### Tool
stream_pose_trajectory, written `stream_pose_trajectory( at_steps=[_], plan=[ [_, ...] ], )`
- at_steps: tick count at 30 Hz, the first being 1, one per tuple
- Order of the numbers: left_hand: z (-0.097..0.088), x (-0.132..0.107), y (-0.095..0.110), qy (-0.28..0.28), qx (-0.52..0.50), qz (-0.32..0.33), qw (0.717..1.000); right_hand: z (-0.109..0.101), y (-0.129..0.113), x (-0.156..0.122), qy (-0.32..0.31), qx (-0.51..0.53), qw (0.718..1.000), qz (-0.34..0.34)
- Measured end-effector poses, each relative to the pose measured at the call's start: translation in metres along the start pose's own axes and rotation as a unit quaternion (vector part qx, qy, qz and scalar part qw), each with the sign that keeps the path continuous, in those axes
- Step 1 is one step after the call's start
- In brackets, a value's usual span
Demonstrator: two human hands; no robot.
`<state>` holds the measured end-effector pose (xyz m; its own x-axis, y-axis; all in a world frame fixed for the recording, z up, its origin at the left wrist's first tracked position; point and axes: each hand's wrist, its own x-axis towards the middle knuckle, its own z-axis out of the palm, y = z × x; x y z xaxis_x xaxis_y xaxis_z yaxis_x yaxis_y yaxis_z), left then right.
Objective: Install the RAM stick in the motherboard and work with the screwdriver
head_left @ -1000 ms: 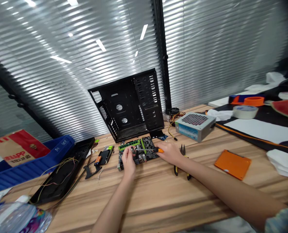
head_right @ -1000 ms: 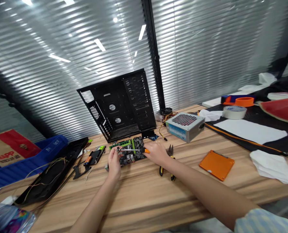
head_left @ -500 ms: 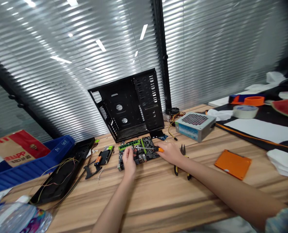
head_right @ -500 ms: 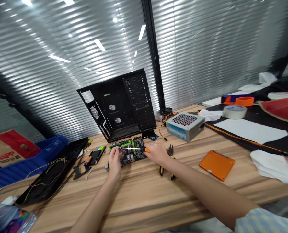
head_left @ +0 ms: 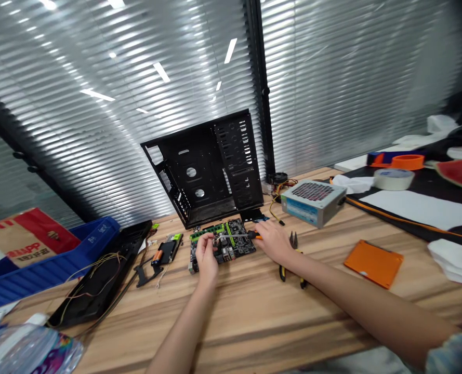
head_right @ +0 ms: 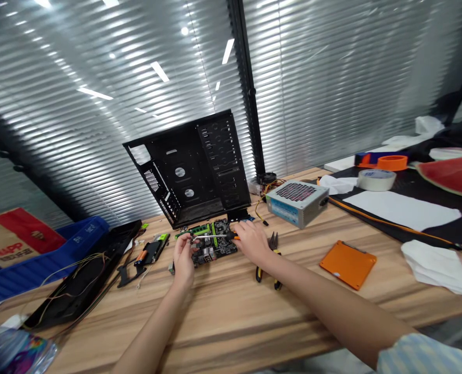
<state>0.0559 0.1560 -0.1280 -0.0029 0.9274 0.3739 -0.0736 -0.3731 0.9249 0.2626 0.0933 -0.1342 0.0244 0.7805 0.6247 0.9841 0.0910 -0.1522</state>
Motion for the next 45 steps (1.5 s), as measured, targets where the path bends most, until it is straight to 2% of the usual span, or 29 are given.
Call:
stream_pose_trajectory(
  at_steps=[9, 20, 23, 27, 35, 38, 43, 45],
  plan=[
    [0.001, -0.001, 0.003, -0.011, -0.015, -0.008, 1.0, -0.003, -0.002, 0.001, 0.019, 0.004, 1.0, 0.012],
    [0.001, -0.002, 0.005, -0.011, -0.018, -0.002, 1.0, -0.006, -0.004, 0.001, 0.041, 0.063, 0.997, 0.026],
    [0.002, -0.003, 0.006, -0.011, -0.016, -0.005, 1.0, -0.007, -0.002, 0.0, 0.026, 0.122, 0.992, 0.012],
    [0.004, -0.003, 0.008, -0.012, -0.016, -0.01, 1.0, -0.008, -0.001, -0.003, -0.019, 0.233, 0.972, 0.0],
    [0.003, -0.003, 0.006, -0.014, -0.024, -0.009, 1.0, -0.01, 0.004, -0.003, -0.052, 0.315, 0.947, -0.028],
    [0.003, -0.003, 0.006, -0.015, -0.025, -0.01, 1.0, -0.01, 0.005, -0.002, -0.063, 0.367, 0.928, -0.034],
    [0.004, -0.003, 0.008, -0.017, -0.022, -0.012, 1.0, -0.005, 0.008, -0.003, -0.139, 0.515, 0.846, -0.011],
    [0.004, -0.004, 0.008, -0.018, -0.022, -0.013, 1.0, -0.002, 0.009, -0.004, -0.147, 0.549, 0.822, -0.008]
  ],
)
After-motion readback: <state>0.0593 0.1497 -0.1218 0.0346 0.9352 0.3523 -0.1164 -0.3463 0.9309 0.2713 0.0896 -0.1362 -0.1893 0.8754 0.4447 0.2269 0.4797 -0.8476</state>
